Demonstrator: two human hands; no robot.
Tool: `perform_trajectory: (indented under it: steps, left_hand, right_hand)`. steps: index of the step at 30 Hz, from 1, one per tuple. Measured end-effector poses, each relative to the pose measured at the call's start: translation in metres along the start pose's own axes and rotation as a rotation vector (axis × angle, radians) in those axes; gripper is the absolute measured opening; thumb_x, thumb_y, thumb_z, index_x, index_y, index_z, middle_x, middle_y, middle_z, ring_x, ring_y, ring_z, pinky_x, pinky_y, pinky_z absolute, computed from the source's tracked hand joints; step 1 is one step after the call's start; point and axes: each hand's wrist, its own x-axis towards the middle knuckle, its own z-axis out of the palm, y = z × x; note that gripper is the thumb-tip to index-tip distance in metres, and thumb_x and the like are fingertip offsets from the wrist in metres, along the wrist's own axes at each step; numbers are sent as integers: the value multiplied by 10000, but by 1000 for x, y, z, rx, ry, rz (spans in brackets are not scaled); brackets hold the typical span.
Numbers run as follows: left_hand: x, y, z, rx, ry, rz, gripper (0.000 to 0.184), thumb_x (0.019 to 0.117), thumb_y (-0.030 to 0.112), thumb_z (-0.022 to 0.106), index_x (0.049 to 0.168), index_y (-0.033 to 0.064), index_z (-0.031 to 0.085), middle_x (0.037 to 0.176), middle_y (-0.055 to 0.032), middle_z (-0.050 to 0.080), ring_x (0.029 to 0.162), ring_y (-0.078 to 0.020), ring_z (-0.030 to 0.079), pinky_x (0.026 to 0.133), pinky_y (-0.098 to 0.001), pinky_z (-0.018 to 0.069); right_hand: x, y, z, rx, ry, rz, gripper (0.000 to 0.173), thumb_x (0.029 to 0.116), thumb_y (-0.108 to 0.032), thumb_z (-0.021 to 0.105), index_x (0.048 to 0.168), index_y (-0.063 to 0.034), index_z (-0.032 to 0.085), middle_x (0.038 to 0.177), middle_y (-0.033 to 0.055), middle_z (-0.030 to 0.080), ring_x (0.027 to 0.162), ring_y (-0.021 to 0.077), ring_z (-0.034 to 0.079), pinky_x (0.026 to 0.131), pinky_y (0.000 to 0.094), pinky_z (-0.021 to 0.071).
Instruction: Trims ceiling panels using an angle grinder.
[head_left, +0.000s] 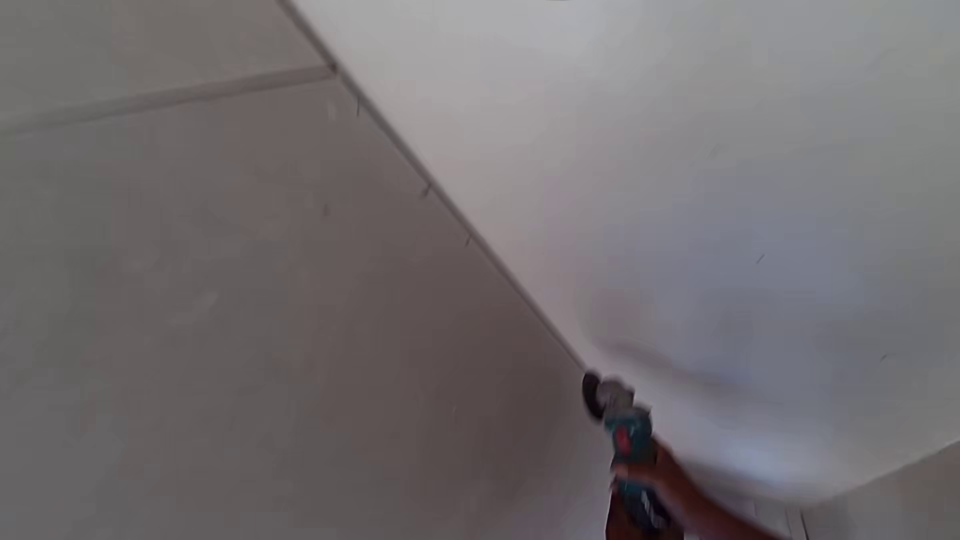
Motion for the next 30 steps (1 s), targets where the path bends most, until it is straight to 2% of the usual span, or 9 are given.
perform_trajectory:
  steps: [3, 8, 11, 21, 30]
  left_hand:
    - [5, 2, -3, -92, 7, -106, 719, 674, 114, 883, 1291, -12, 535, 1027, -109, 715, 896, -157, 718, 808, -350, 621]
    - [8, 4, -6, -114, 38, -215, 753, 674, 138, 876, 1305, -13, 493, 1010, -127, 698, 867, -169, 715, 771, -340, 621]
    - [12, 5, -9, -104, 71, -227, 783, 662, 129, 880, 1314, -2, 467, 987, -129, 691, 830, -177, 711, 725, -340, 617]
    - [49, 38, -24, -72, 156, -200, 698, 664, 81, 853, 1265, -3, 509, 949, -125, 692, 793, -172, 704, 693, -335, 608]
    - [44, 50, -30, -66, 161, -181, 698, 663, 82, 838, 1275, -12, 515, 968, -120, 700, 829, -170, 710, 735, -347, 614]
  right_hand:
    - [7, -19, 14, -68, 31, 100, 601, 780, -116, 811, 1289, 17, 519, 1012, 171, 718, 823, 313, 748, 762, 461, 660]
    - [22, -12, 17, 32, 51, 168, 584, 755, -100, 811, 1253, 4, 524, 1014, 170, 695, 777, 291, 739, 690, 419, 660]
    - [33, -11, 19, 60, 53, 177, 599, 763, -106, 814, 1270, 0, 514, 1036, 177, 686, 792, 296, 739, 693, 423, 663]
    - [76, -39, 41, 58, 42, 144, 579, 772, -95, 824, 1258, 3, 525, 1020, 181, 687, 776, 285, 739, 682, 413, 663]
    - [71, -50, 52, 11, 52, 118, 616, 761, -106, 842, 1278, 1, 525, 1040, 173, 690, 805, 285, 739, 705, 426, 663]
